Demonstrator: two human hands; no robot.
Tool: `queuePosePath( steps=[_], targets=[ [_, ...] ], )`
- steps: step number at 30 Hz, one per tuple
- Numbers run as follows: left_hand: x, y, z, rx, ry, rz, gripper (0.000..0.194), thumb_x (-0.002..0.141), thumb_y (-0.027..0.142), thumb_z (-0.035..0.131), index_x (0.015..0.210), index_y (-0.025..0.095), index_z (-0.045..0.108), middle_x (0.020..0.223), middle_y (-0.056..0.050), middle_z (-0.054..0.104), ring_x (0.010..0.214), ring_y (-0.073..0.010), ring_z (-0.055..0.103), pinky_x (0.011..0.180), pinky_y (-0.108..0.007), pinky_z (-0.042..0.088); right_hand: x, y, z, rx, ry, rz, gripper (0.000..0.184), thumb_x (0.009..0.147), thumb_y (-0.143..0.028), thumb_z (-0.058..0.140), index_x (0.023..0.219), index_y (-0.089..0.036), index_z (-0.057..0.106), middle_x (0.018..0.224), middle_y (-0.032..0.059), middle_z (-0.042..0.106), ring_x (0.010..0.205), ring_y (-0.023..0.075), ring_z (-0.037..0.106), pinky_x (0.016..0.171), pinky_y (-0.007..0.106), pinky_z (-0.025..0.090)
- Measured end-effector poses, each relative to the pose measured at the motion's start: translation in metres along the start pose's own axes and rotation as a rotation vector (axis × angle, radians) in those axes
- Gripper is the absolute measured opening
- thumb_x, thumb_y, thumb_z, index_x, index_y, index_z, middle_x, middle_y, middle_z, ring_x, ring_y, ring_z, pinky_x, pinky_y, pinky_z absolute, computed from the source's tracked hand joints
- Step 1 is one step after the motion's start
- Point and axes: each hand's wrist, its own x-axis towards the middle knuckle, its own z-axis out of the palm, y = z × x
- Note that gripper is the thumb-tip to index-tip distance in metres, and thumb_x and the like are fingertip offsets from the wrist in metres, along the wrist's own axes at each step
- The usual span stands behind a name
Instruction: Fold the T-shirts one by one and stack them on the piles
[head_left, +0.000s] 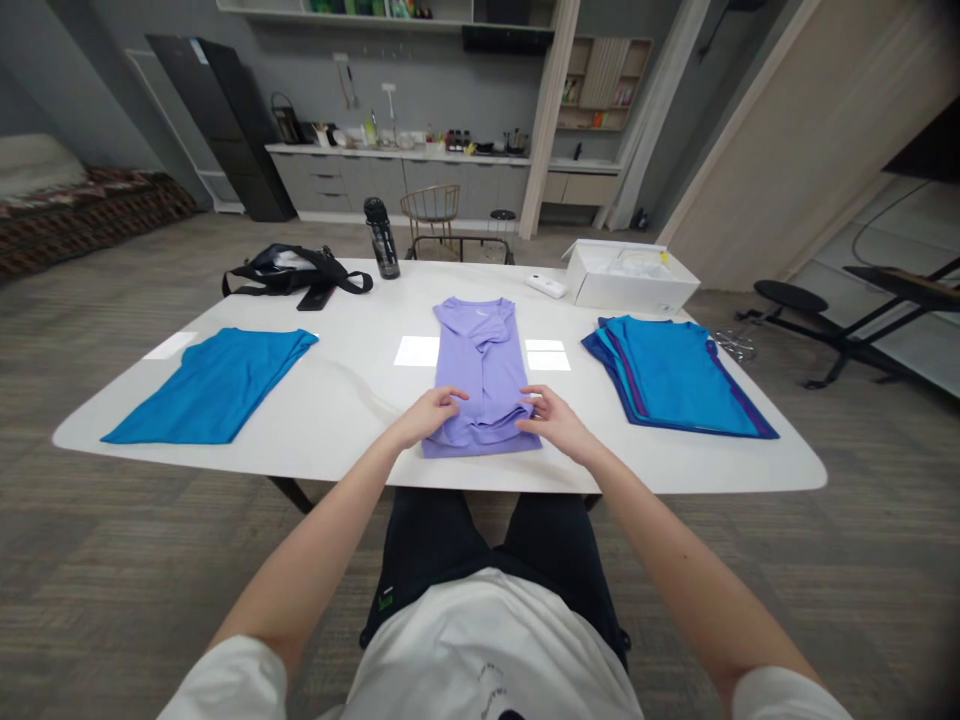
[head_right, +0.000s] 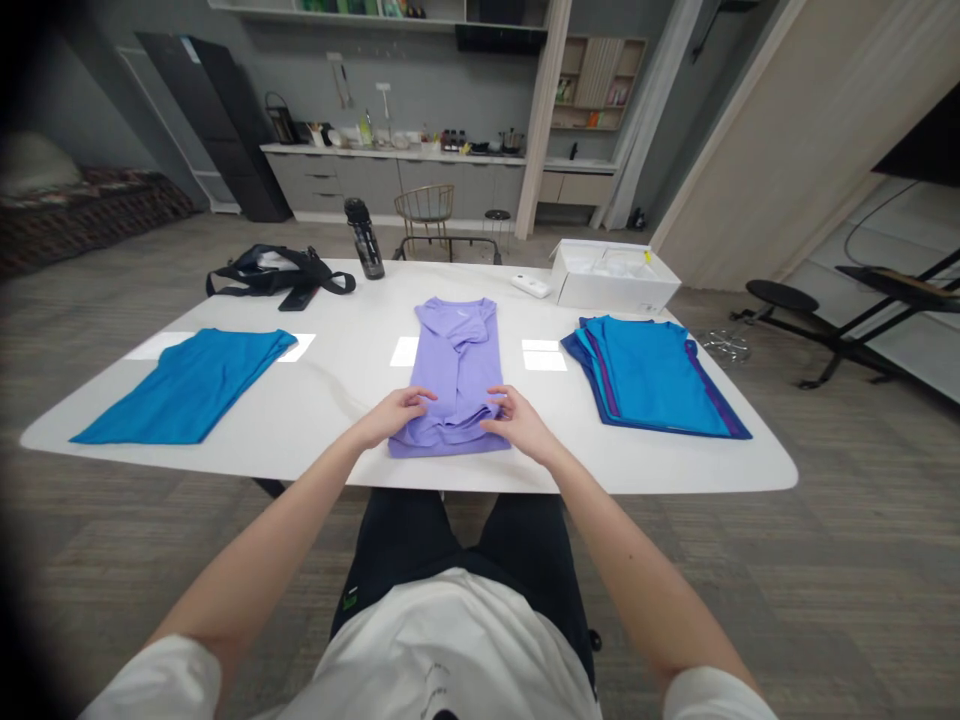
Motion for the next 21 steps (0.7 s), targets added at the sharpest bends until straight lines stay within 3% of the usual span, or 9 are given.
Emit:
queuePosePath(
  steps=[4, 6, 9, 11, 15, 19, 21],
  targets=[
    [0.023, -0.004, -0.019, -0.096, -0.142, -0.07, 0.046, 0.084, 0.04, 0.063, 0.122, 0.016, 0.067, 0.099, -0.007, 0.073, 0.093, -0.0197, 0.068, 0.084, -0.031, 0.051, 0.029, 0.007, -0.017, -0.013, -0.249, 0.055, 0.069, 0.064, -0.012, 0.073, 0.13, -0.023, 0.055, 0.126, 0.0108, 0.065, 0.111, 0.0223, 0.066, 0.091, 0.038, 0.056],
    [0.019, -0.005, -0.026, -0.1, -0.249, -0.074, 0.058, 0.083, 0.045, 0.066, 0.134, 0.017, 0.06, 0.119, -0.012, 0.07, 0.111, -0.0232, 0.065, 0.094, -0.033, 0.05, 0.037, 0.015, -0.02, -0.096, -0.277, 0.051, 0.064, 0.065, -0.008, 0.07, 0.127, -0.021, 0.059, 0.119, 0.0096, 0.069, 0.11, 0.0225, 0.067, 0.093, 0.038, 0.055],
    [0.004, -0.01, -0.033, 0.057, -0.351, -0.02, 0.083, 0.071, 0.042, 0.079, 0.146, 0.022, 0.05, 0.144, -0.014, 0.057, 0.13, -0.0287, 0.055, 0.105, -0.038, 0.046, 0.042, 0.026, -0.018, -0.3, -0.227, 0.031, 0.056, 0.068, -0.006, 0.068, 0.123, -0.019, 0.064, 0.11, 0.0083, 0.072, 0.1, 0.0221, 0.069, 0.092, 0.038, 0.055],
    [-0.007, -0.016, -0.034, 0.209, -0.345, 0.051, 0.089, 0.066, 0.031, 0.081, 0.148, 0.024, 0.047, 0.151, -0.012, 0.05, 0.135, -0.03, 0.05, 0.11, -0.039, 0.043, 0.043, 0.029, -0.014, -0.43, -0.197, 0.012, 0.054, 0.069, -0.007, 0.07, 0.121, -0.02, 0.068, 0.107, 0.0069, 0.073, 0.095, 0.0223, 0.07, 0.09, 0.037, 0.054],
    [-0.019, -0.029, -0.029, 0.349, -0.291, 0.148, 0.085, 0.07, 0.009, 0.06, 0.152, 0.025, 0.043, 0.153, -0.009, 0.049, 0.136, -0.0266, 0.05, 0.112, -0.038, 0.041, 0.045, 0.025, -0.007, -0.469, -0.236, -0.056, 0.045, 0.072, -0.014, 0.075, 0.115, -0.025, 0.072, 0.102, 0.0011, 0.076, 0.091, 0.0217, 0.07, 0.088, 0.034, 0.053],
    [-0.019, -0.036, -0.026, 0.341, -0.123, 0.075, 0.077, 0.074, 0.01, 0.054, 0.15, 0.025, 0.047, 0.138, -0.008, 0.062, 0.115, -0.0249, 0.064, 0.103, -0.039, 0.048, 0.048, 0.019, -0.006, -0.418, -0.242, -0.077, 0.019, 0.081, -0.028, 0.071, 0.099, -0.025, 0.077, 0.097, 0.0002, 0.077, 0.088, 0.0216, 0.069, 0.085, 0.033, 0.053],
    [-0.018, -0.037, -0.027, 0.306, -0.106, 0.041, 0.074, 0.074, 0.015, 0.061, 0.147, 0.023, 0.051, 0.13, -0.008, 0.067, 0.106, -0.0249, 0.067, 0.098, -0.037, 0.051, 0.05, 0.02, -0.007, -0.39, -0.205, -0.066, 0.018, 0.086, -0.036, 0.067, 0.094, -0.024, 0.077, 0.094, 0.0005, 0.077, 0.084, 0.0215, 0.068, 0.082, 0.033, 0.053]
  ],
)
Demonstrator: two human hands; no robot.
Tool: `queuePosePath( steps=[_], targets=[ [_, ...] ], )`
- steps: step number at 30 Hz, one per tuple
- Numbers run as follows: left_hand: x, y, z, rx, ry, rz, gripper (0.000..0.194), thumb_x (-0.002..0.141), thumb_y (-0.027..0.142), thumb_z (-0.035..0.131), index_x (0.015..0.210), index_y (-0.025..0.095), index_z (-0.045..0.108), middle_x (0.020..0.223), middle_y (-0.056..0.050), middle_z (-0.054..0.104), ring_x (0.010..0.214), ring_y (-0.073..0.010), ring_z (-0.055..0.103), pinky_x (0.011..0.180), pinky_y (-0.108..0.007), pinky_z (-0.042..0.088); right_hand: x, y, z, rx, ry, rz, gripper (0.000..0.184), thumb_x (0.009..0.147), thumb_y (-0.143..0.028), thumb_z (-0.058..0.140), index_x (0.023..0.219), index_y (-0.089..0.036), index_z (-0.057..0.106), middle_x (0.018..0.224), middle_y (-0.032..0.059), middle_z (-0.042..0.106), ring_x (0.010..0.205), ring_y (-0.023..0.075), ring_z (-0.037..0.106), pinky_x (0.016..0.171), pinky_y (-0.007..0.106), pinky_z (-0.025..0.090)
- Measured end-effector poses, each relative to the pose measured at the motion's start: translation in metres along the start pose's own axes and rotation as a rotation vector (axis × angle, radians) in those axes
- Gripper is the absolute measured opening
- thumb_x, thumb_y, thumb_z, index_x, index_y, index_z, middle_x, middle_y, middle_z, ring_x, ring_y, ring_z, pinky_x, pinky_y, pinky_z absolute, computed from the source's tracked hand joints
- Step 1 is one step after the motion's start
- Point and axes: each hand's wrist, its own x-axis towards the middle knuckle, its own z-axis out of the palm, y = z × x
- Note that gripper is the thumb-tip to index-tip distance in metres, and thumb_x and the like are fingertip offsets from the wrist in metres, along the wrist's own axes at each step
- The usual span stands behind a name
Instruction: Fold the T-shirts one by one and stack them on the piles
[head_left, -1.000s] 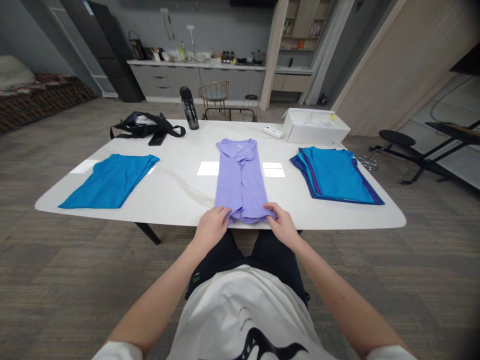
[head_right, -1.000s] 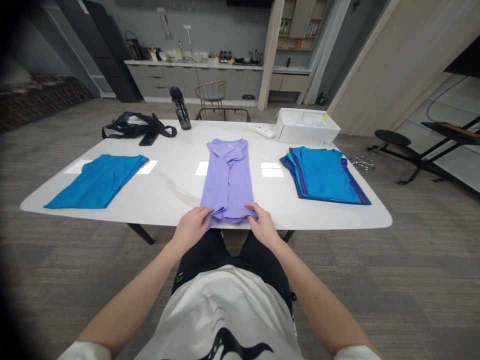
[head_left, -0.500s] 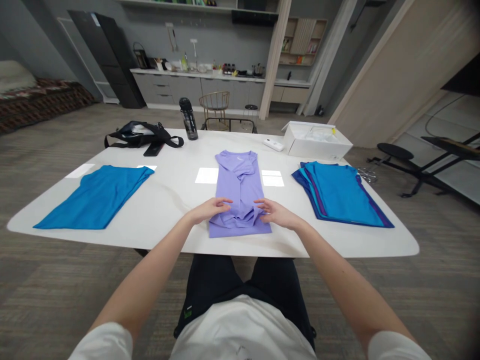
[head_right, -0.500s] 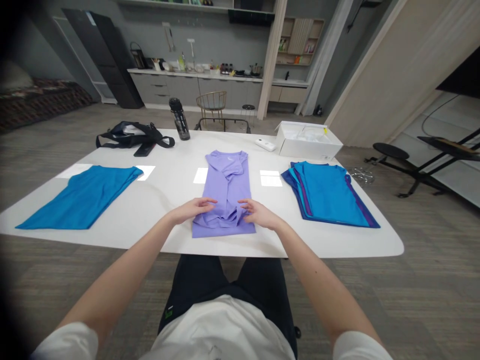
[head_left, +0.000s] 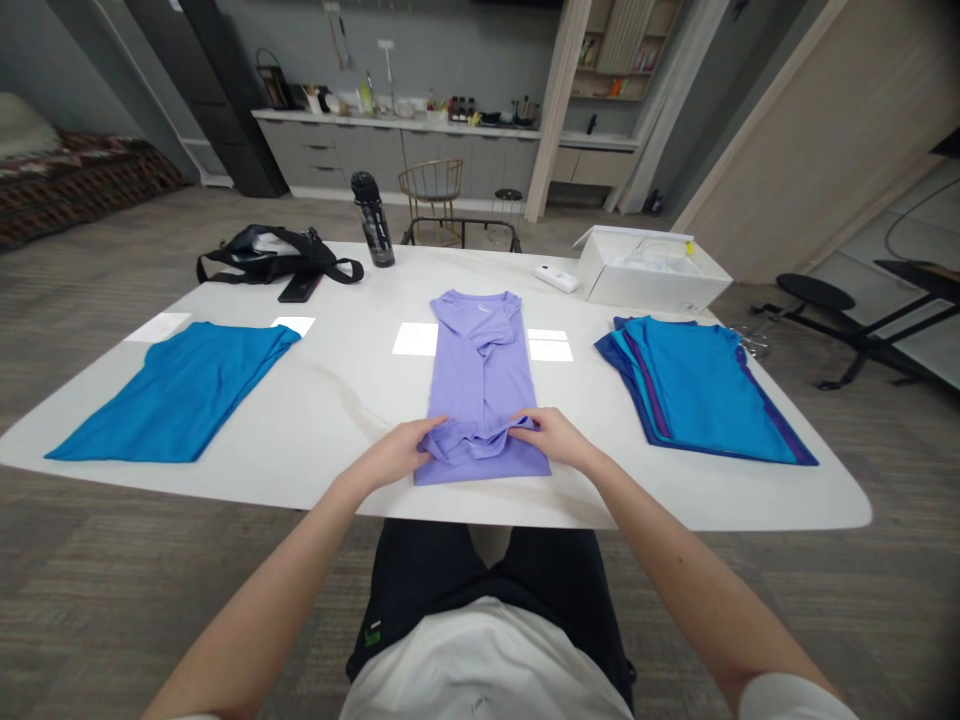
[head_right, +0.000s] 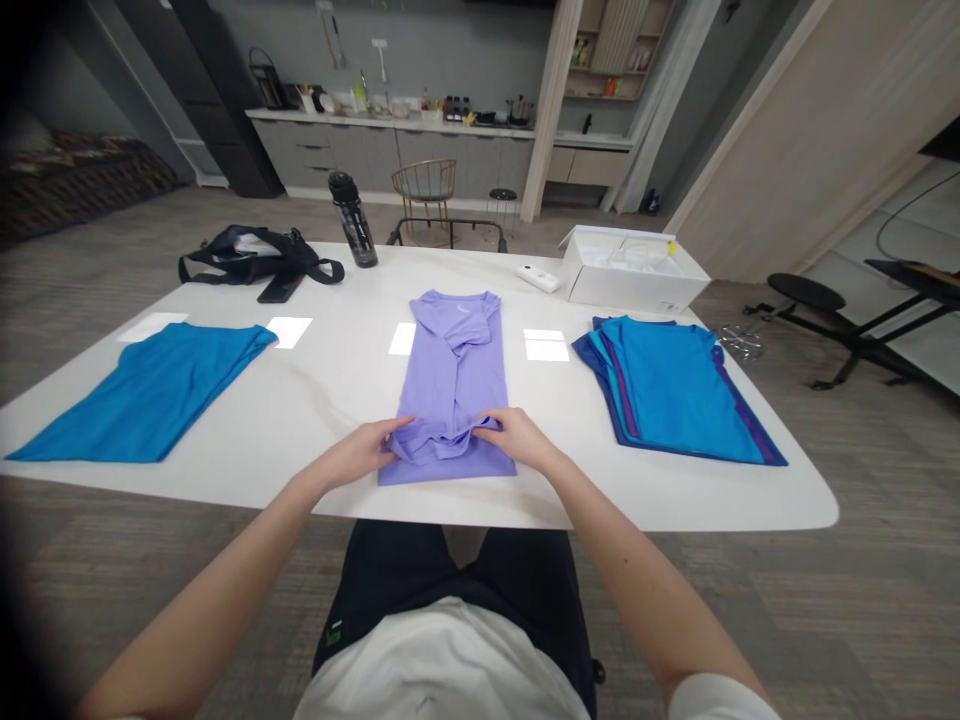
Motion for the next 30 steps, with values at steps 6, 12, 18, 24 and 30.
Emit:
queuePosePath(
  steps=[6, 12, 18, 24, 30],
  targets=[
    [0.008, 0.0, -0.003, -0.051, -0.009, -0.006, 0.065, 0.071, 0.023, 0.07, 0.136, 0.022, 0.061, 0.123, -0.006, 0.069, 0.105, -0.0246, 0.064, 0.098, -0.036, 0.048, 0.006, 0.016, 0.004, 0.161, 0.064, 0.095, 0.028, 0.086, -0.047, 0.064, 0.089, -0.021, 0.074, 0.089, 0.0011, 0.075, 0.085, 0.0222, 0.068, 0.079, 0.031, 0.054],
    [0.02, 0.005, 0.002, -0.26, 0.112, -0.081, 0.031, 0.082, 0.049, 0.068, 0.092, 0.019, 0.071, 0.088, -0.002, 0.071, 0.08, -0.0196, 0.062, 0.077, -0.03, 0.05, 0.012, 0.026, 0.013, 0.423, 0.138, 0.239, 0.028, 0.077, -0.043, 0.07, 0.092, -0.019, 0.07, 0.09, 0.0026, 0.074, 0.085, 0.0215, 0.069, 0.077, 0.032, 0.055],
    [0.028, 0.003, 0.013, -1.005, 0.048, -0.333, 0.037, 0.082, 0.048, 0.072, 0.101, 0.017, 0.068, 0.099, -0.008, 0.075, 0.09, -0.0223, 0.071, 0.084, -0.034, 0.056, 0.014, 0.022, 0.012, 0.655, 0.187, 0.383, 0.026, 0.069, -0.031, 0.073, 0.092, -0.02, 0.068, 0.09, 0.0031, 0.075, 0.083, 0.0207, 0.071, 0.074, 0.03, 0.057],
    [0.029, 0.006, 0.015, -1.143, -0.075, -0.448, 0.051, 0.075, 0.027, 0.078, 0.124, 0.016, 0.066, 0.123, -0.014, 0.072, 0.116, -0.0293, 0.067, 0.102, -0.04, 0.053, 0.015, 0.017, 0.008, 0.874, 0.041, 0.542, 0.028, 0.068, -0.031, 0.082, 0.09, -0.019, 0.071, 0.093, 0.0095, 0.077, 0.085, 0.0265, 0.074, 0.078, 0.039, 0.061],
    [0.033, 0.017, 0.015, -1.195, -0.007, -0.498, 0.046, 0.08, 0.032, 0.078, 0.121, 0.013, 0.067, 0.118, -0.015, 0.073, 0.104, -0.0273, 0.072, 0.097, -0.038, 0.057, 0.013, 0.012, 0.003, 0.931, 0.016, 0.574, 0.025, 0.076, -0.034, 0.081, 0.091, -0.016, 0.073, 0.096, 0.0129, 0.078, 0.089, 0.0259, 0.075, 0.086, 0.038, 0.061]
  ],
)
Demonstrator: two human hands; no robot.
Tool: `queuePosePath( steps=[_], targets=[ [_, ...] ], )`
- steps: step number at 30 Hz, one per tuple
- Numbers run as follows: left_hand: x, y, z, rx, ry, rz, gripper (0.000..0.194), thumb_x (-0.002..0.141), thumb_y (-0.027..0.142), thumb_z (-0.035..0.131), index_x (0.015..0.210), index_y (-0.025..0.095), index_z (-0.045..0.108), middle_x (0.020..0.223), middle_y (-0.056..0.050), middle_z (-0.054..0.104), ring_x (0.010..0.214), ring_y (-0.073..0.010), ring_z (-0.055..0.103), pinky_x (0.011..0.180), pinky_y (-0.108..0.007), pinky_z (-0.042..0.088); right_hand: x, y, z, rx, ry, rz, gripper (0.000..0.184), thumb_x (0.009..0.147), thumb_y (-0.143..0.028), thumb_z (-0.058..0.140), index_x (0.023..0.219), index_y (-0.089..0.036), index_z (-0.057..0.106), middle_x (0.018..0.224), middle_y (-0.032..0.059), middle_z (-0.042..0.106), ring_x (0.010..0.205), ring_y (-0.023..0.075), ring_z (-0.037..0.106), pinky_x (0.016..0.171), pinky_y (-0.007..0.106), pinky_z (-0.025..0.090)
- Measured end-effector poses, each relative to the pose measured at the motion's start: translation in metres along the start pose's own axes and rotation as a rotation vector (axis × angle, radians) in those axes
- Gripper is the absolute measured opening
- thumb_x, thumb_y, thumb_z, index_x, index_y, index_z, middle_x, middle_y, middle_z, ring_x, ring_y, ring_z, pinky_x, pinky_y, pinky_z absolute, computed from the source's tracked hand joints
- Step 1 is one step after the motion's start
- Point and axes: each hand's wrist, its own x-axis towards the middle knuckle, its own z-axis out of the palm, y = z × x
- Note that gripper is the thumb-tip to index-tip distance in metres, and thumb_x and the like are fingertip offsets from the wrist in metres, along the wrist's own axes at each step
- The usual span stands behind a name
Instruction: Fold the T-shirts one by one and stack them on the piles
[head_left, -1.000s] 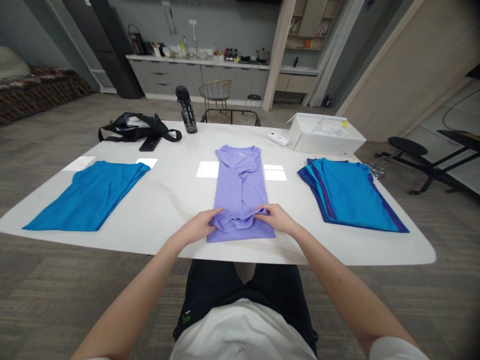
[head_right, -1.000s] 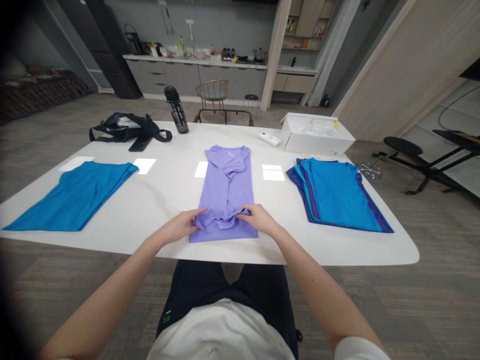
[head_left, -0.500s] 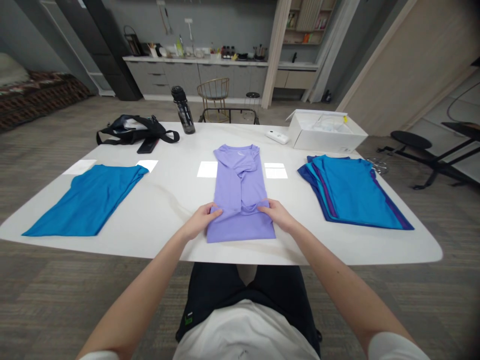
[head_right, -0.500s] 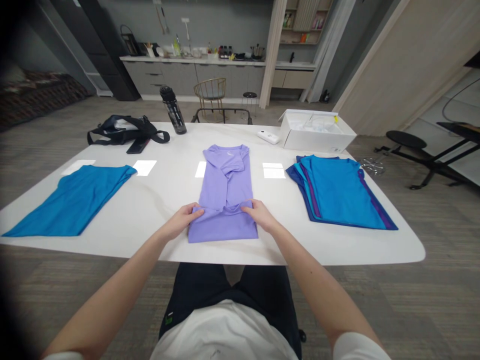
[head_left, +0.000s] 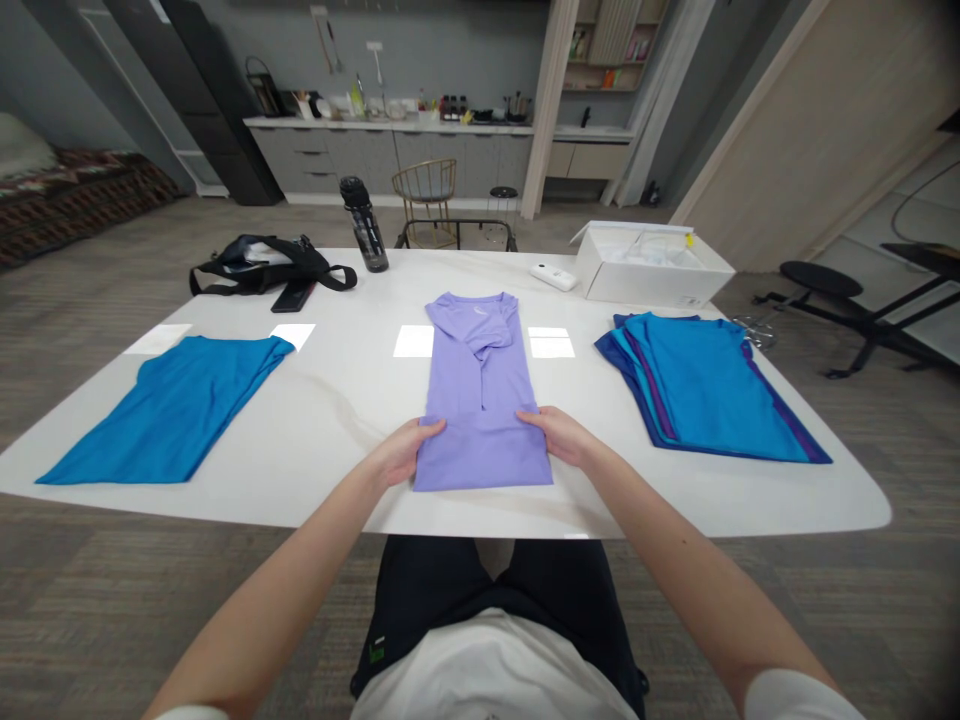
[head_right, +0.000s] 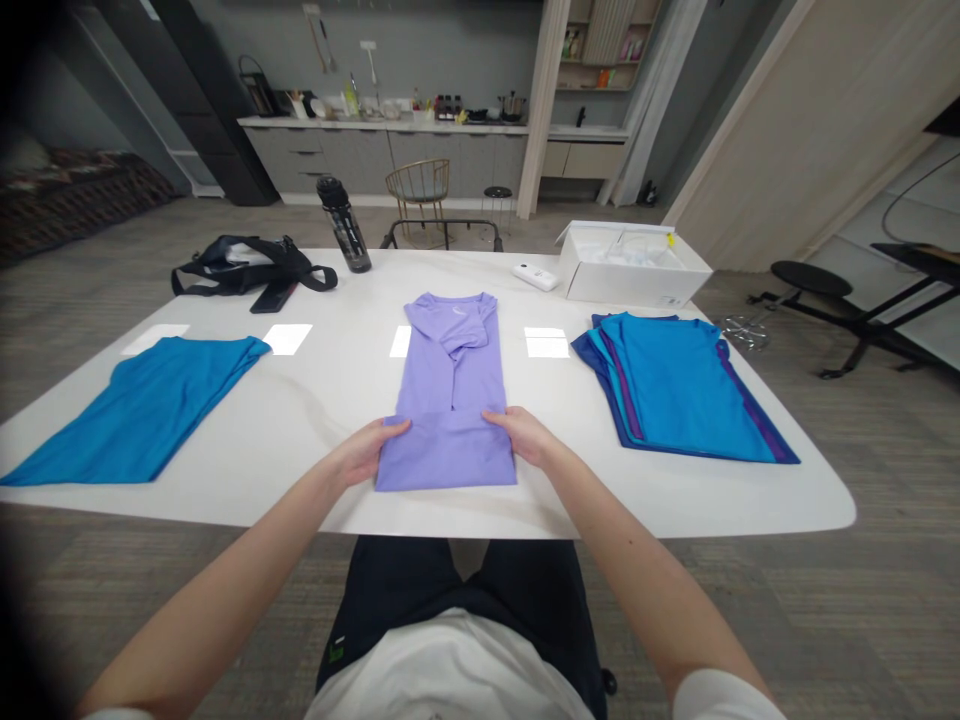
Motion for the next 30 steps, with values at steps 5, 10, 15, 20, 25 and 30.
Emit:
queuePosePath(
  steps=[5, 10, 15, 20, 25, 30],
  targets=[
    [0.002, 0.028, 0.0, -0.034, -0.093, 0.108, 0.048, 0.086, 0.03, 0.074, 0.132, 0.017, 0.064, 0.127, -0.013, 0.07, 0.109, -0.0231, 0.07, 0.098, -0.031, 0.054, -0.01, -0.021, 0.002, 0.03, -0.028, -0.078, 0.02, 0.089, -0.031, 0.07, 0.1, -0.015, 0.074, 0.103, 0.0113, 0.078, 0.09, 0.0214, 0.075, 0.088, 0.031, 0.058],
    [0.019, 0.069, 0.003, -0.039, -0.18, 0.135, 0.048, 0.089, 0.028, 0.07, 0.135, 0.019, 0.062, 0.13, -0.012, 0.068, 0.11, -0.0228, 0.07, 0.099, -0.032, 0.054, -0.003, -0.051, -0.002, 0.052, -0.041, -0.14, 0.021, 0.094, -0.031, 0.064, 0.104, -0.015, 0.074, 0.107, 0.0112, 0.077, 0.094, 0.0213, 0.074, 0.089, 0.031, 0.058],
    [0.065, 0.116, 0.0, 0.055, -0.209, 0.159, 0.053, 0.087, 0.03, 0.073, 0.137, 0.021, 0.061, 0.126, -0.013, 0.07, 0.106, -0.0223, 0.071, 0.094, -0.032, 0.056, 0.04, -0.085, -0.014, 0.067, -0.039, -0.155, 0.022, 0.094, -0.031, 0.064, 0.106, -0.014, 0.073, 0.109, 0.0118, 0.077, 0.096, 0.0214, 0.074, 0.09, 0.032, 0.058],
    [0.128, 0.157, -0.002, 0.204, -0.102, 0.212, 0.043, 0.085, 0.029, 0.074, 0.126, 0.02, 0.069, 0.11, -0.011, 0.075, 0.095, -0.0218, 0.072, 0.085, -0.032, 0.059, 0.104, -0.127, -0.025, -0.024, 0.058, -0.202, 0.019, 0.093, -0.026, 0.064, 0.104, -0.014, 0.074, 0.103, 0.0114, 0.078, 0.089, 0.0201, 0.074, 0.086, 0.031, 0.058],
    [0.185, 0.188, -0.006, 0.215, -0.07, 0.295, 0.033, 0.087, 0.024, 0.07, 0.119, 0.02, 0.072, 0.106, -0.01, 0.075, 0.088, -0.0191, 0.072, 0.081, -0.03, 0.059, 0.165, -0.163, -0.034, -0.133, 0.15, -0.259, 0.016, 0.093, -0.026, 0.063, 0.098, -0.016, 0.075, 0.097, 0.0092, 0.078, 0.081, 0.0193, 0.073, 0.076, 0.029, 0.057],
    [0.229, 0.216, -0.021, 0.154, -0.145, 0.296, 0.038, 0.083, 0.027, 0.074, 0.121, 0.02, 0.071, 0.119, -0.01, 0.072, 0.095, -0.019, 0.071, 0.088, -0.03, 0.057, 0.209, -0.187, -0.042, -0.136, 0.139, -0.276, 0.015, 0.092, -0.026, 0.063, 0.097, -0.017, 0.074, 0.096, 0.0078, 0.078, 0.081, 0.0181, 0.072, 0.074, 0.027, 0.056]
  ],
)
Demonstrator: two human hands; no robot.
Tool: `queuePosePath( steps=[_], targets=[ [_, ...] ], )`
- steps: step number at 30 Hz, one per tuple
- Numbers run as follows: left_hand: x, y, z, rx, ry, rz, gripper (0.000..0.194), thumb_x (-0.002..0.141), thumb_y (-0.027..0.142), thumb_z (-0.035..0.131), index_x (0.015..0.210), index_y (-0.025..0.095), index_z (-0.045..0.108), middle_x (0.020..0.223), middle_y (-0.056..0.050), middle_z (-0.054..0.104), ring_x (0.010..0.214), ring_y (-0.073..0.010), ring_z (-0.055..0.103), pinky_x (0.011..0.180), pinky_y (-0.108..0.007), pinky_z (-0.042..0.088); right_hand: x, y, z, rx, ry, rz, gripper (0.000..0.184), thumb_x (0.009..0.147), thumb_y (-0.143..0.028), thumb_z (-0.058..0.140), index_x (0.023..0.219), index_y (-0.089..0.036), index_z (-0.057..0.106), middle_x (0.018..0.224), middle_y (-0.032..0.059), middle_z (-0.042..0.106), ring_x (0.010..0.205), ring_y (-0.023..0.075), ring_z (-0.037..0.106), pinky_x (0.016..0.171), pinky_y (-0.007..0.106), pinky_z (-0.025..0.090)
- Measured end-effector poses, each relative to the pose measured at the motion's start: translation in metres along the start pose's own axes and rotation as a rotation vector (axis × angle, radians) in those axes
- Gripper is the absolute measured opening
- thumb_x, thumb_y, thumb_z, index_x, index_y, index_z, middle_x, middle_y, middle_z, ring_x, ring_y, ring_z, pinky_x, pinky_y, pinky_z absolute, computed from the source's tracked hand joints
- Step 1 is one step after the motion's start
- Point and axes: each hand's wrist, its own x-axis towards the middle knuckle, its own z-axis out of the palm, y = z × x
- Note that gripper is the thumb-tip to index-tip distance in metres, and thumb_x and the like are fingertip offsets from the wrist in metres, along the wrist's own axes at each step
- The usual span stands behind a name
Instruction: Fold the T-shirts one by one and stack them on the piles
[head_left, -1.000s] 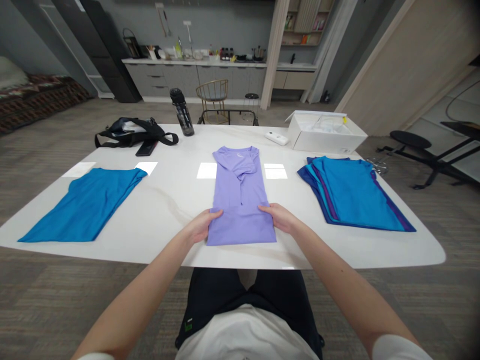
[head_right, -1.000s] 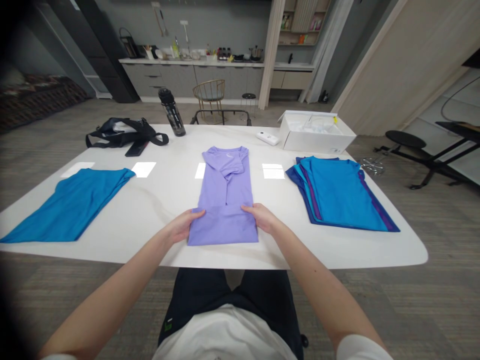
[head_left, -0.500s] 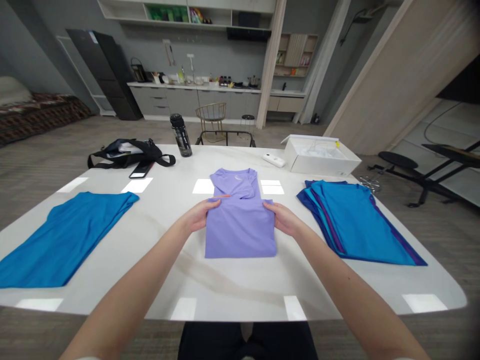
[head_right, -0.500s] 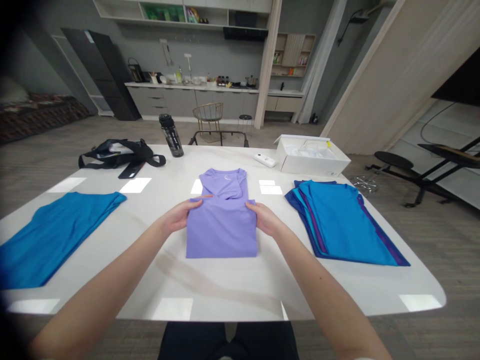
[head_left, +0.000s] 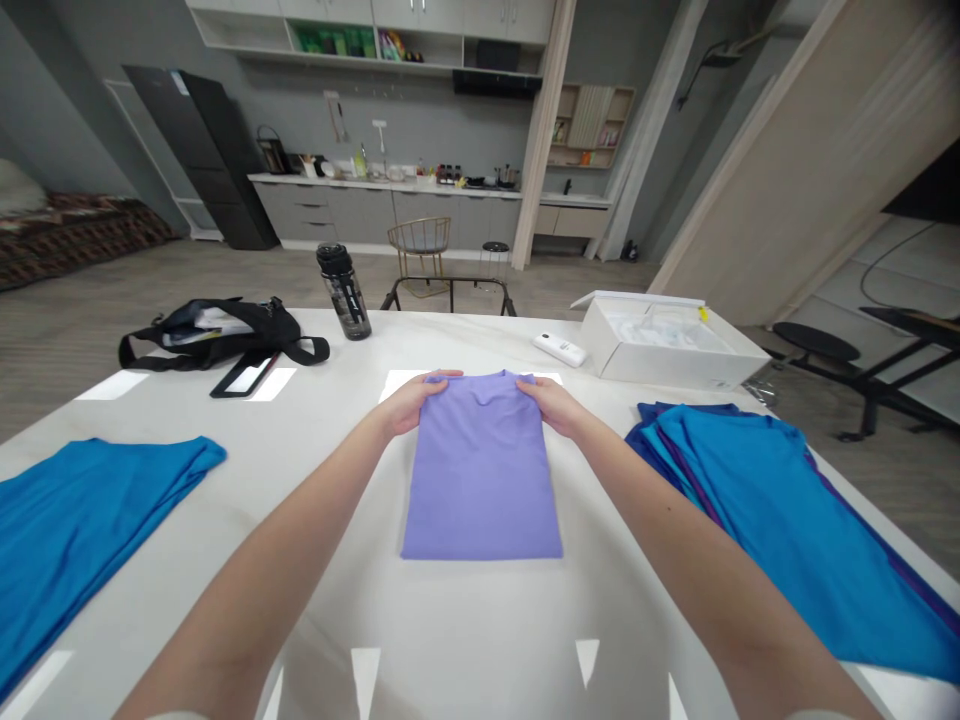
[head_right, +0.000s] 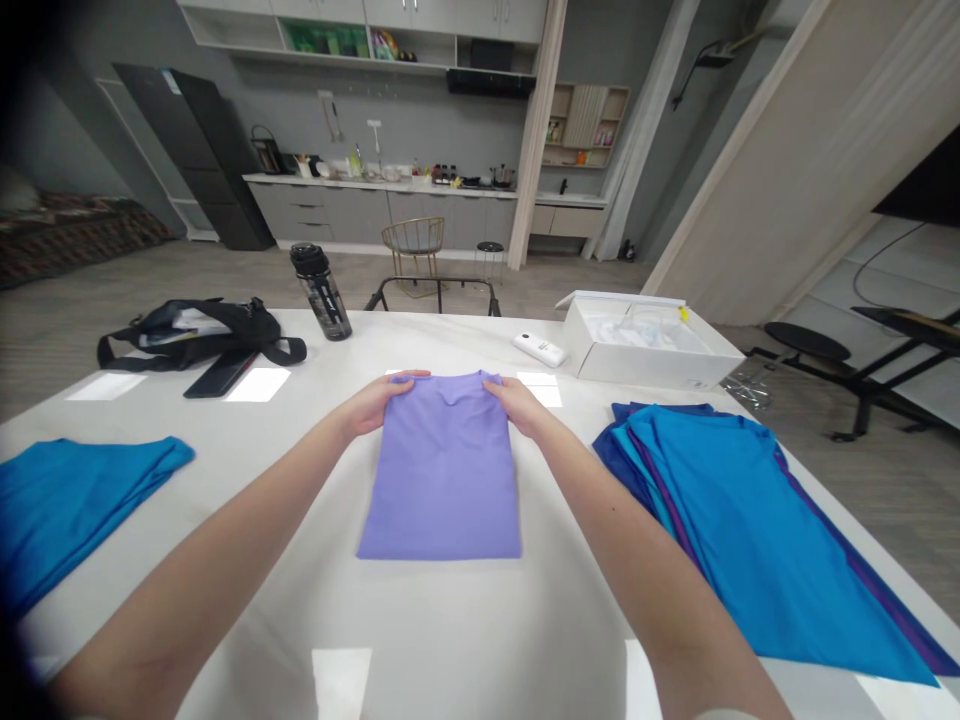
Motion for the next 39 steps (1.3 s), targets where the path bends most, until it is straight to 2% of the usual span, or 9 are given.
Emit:
queuePosePath(
  steps=[5, 11, 13, 18, 25, 31, 34, 37, 39],
  targets=[
    [0.042, 0.008, -0.019, -0.01, 0.008, 0.016, 0.044, 0.08, 0.027, 0.076, 0.124, 0.021, 0.069, 0.119, -0.011, 0.072, 0.092, -0.0201, 0.071, 0.087, -0.033, 0.057, 0.043, -0.008, -0.005, -0.034, 0.032, -0.013, 0.016, 0.091, -0.026, 0.06, 0.094, -0.017, 0.072, 0.09, 0.0078, 0.077, 0.078, 0.0181, 0.071, 0.071, 0.027, 0.055],
    [0.091, -0.011, -0.04, 0.346, 0.307, 0.129, 0.044, 0.068, 0.038, 0.082, 0.105, 0.016, 0.076, 0.099, -0.009, 0.075, 0.083, -0.0206, 0.068, 0.08, -0.034, 0.054, 0.092, 0.008, -0.016, -0.564, 0.219, -0.207, 0.022, 0.087, -0.031, 0.056, 0.074, -0.017, 0.066, 0.067, 0.0014, 0.067, 0.064, 0.0162, 0.059, 0.06, 0.025, 0.043],
    [0.099, -0.02, -0.046, 0.452, 0.331, 0.162, 0.044, 0.064, 0.042, 0.083, 0.099, 0.016, 0.078, 0.095, -0.008, 0.075, 0.083, -0.0207, 0.067, 0.079, -0.032, 0.053, 0.101, 0.016, -0.019, -0.631, 0.26, -0.244, 0.022, 0.084, -0.032, 0.059, 0.067, -0.018, 0.063, 0.062, -0.0009, 0.061, 0.063, 0.0154, 0.054, 0.06, 0.025, 0.039],
    [0.102, -0.029, -0.053, 0.51, 0.348, 0.194, 0.043, 0.063, 0.041, 0.079, 0.098, 0.017, 0.078, 0.09, -0.006, 0.074, 0.081, -0.0198, 0.064, 0.075, -0.03, 0.049, 0.108, 0.027, -0.024, -0.77, 0.292, -0.309, 0.022, 0.085, -0.032, 0.06, 0.067, -0.019, 0.064, 0.063, -0.0005, 0.061, 0.065, 0.016, 0.052, 0.066, 0.026, 0.038],
    [0.104, -0.022, -0.063, 0.731, 0.475, 0.293, 0.028, 0.062, 0.029, 0.077, 0.088, 0.019, 0.077, 0.076, -0.002, 0.067, 0.08, -0.0199, 0.06, 0.077, -0.03, 0.046, 0.109, 0.031, -0.026, -0.838, 0.299, -0.33, 0.016, 0.086, -0.029, 0.062, 0.088, -0.02, 0.075, 0.085, 0.0041, 0.073, 0.079, 0.0188, 0.062, 0.08, 0.028, 0.045],
    [0.105, -0.013, -0.063, 0.724, 0.48, 0.463, 0.026, 0.072, 0.03, 0.071, 0.096, 0.02, 0.075, 0.09, -0.003, 0.071, 0.083, -0.0191, 0.06, 0.081, -0.03, 0.046, 0.107, 0.024, -0.022, -0.781, 0.393, -0.475, 0.024, 0.091, -0.032, 0.056, 0.106, -0.021, 0.072, 0.1, 0.005, 0.074, 0.09, 0.0201, 0.063, 0.088, 0.031, 0.046],
    [0.104, -0.015, -0.062, 0.757, 0.48, 0.454, 0.023, 0.077, 0.026, 0.067, 0.098, 0.019, 0.073, 0.094, -0.004, 0.071, 0.085, -0.02, 0.061, 0.085, -0.032, 0.047, 0.106, 0.025, -0.022, -0.837, 0.415, -0.482, 0.027, 0.094, -0.033, 0.052, 0.111, -0.021, 0.069, 0.103, 0.0056, 0.073, 0.092, 0.0209, 0.063, 0.089, 0.031, 0.046],
    [0.099, -0.019, -0.055, 0.949, 0.538, 0.425, 0.029, 0.08, 0.014, 0.06, 0.107, 0.018, 0.071, 0.11, -0.009, 0.069, 0.099, -0.024, 0.063, 0.096, -0.037, 0.046, 0.103, 0.027, -0.018, -1.033, 0.395, -0.368, 0.03, 0.094, -0.029, 0.054, 0.119, -0.02, 0.066, 0.115, 0.0102, 0.069, 0.104, 0.0249, 0.061, 0.092, 0.035, 0.045],
    [0.093, -0.023, -0.043, 1.158, 0.562, 0.499, 0.04, 0.083, 0.008, 0.053, 0.119, 0.018, 0.068, 0.126, -0.013, 0.063, 0.116, -0.0284, 0.059, 0.105, -0.042, 0.042, 0.097, 0.029, -0.011, -1.185, 0.461, -0.361, 0.038, 0.093, -0.025, 0.054, 0.13, -0.019, 0.06, 0.128, 0.0144, 0.062, 0.116, 0.0297, 0.055, 0.096, 0.041, 0.042]
  ],
)
